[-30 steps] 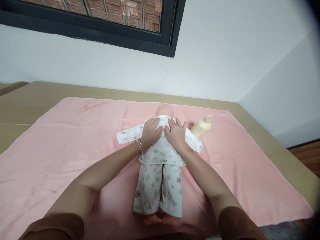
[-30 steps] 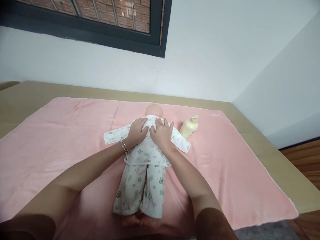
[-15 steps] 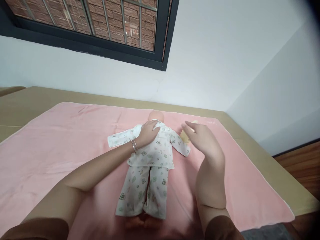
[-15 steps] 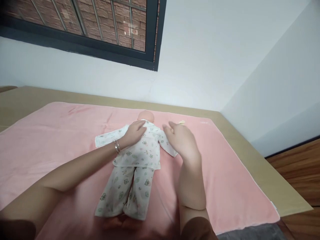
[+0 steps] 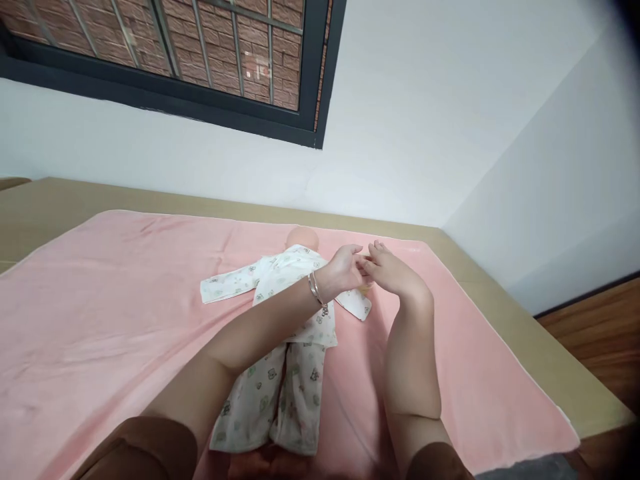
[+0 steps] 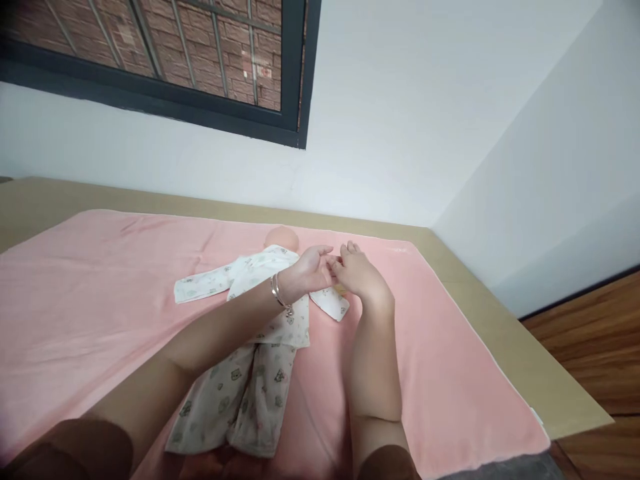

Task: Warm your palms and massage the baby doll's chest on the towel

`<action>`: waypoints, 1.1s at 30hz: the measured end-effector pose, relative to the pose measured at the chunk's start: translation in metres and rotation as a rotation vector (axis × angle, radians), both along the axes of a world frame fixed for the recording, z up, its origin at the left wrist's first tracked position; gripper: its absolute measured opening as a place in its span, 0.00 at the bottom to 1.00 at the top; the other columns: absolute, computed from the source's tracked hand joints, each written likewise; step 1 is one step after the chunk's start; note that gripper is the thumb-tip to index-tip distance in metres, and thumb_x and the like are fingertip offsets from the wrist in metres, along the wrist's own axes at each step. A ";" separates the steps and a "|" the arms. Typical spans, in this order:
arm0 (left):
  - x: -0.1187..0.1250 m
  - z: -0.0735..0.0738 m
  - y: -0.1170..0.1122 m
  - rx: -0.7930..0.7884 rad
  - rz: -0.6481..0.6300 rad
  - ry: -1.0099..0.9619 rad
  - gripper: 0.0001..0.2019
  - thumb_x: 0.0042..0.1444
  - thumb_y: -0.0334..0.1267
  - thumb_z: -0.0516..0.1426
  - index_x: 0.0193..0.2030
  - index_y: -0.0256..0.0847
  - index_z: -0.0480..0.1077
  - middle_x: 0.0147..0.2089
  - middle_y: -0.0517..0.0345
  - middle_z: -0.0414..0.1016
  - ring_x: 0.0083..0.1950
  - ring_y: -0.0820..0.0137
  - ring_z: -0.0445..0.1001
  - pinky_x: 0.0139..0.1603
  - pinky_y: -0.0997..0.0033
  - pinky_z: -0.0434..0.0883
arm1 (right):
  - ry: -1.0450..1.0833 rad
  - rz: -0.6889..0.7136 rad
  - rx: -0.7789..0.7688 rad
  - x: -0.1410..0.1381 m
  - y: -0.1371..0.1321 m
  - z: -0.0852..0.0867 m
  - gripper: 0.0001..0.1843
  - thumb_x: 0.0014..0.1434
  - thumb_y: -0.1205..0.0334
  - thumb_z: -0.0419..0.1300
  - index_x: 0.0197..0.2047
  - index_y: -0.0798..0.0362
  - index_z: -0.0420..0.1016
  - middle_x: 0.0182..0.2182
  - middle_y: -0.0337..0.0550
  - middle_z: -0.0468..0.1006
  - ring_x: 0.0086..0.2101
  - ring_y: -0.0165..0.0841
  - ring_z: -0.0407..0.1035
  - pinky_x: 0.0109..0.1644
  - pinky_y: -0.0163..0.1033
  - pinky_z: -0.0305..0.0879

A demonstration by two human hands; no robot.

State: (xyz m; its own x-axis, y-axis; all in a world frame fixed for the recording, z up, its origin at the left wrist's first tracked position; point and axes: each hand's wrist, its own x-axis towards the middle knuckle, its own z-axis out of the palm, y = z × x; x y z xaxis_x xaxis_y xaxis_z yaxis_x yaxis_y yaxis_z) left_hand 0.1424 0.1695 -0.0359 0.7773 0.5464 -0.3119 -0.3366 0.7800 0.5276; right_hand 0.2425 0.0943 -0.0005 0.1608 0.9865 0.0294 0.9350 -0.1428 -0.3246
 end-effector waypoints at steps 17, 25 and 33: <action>-0.096 0.003 -0.031 0.004 -0.036 -0.040 0.20 0.65 0.42 0.44 0.50 0.32 0.71 0.42 0.43 0.78 0.44 0.61 0.79 0.51 0.59 0.74 | -0.058 0.067 0.372 -0.073 0.009 -0.020 0.35 0.71 0.48 0.36 0.69 0.66 0.52 0.70 0.63 0.48 0.70 0.47 0.39 0.71 0.61 0.42; -0.171 0.046 -0.068 0.252 -0.142 -0.255 0.33 0.67 0.55 0.37 0.64 0.31 0.63 0.62 0.43 0.70 0.67 0.57 0.65 0.70 0.56 0.55 | -0.138 0.319 0.700 -0.139 -0.018 -0.035 0.38 0.70 0.43 0.33 0.74 0.56 0.27 0.72 0.54 0.31 0.70 0.51 0.25 0.67 0.74 0.27; -0.196 0.060 -0.065 0.239 -0.028 -0.307 0.34 0.67 0.55 0.40 0.70 0.31 0.54 0.70 0.43 0.59 0.74 0.59 0.52 0.75 0.56 0.44 | -0.007 0.179 0.771 -0.151 -0.007 -0.023 0.35 0.71 0.45 0.33 0.74 0.51 0.27 0.73 0.51 0.28 0.70 0.51 0.25 0.66 0.77 0.27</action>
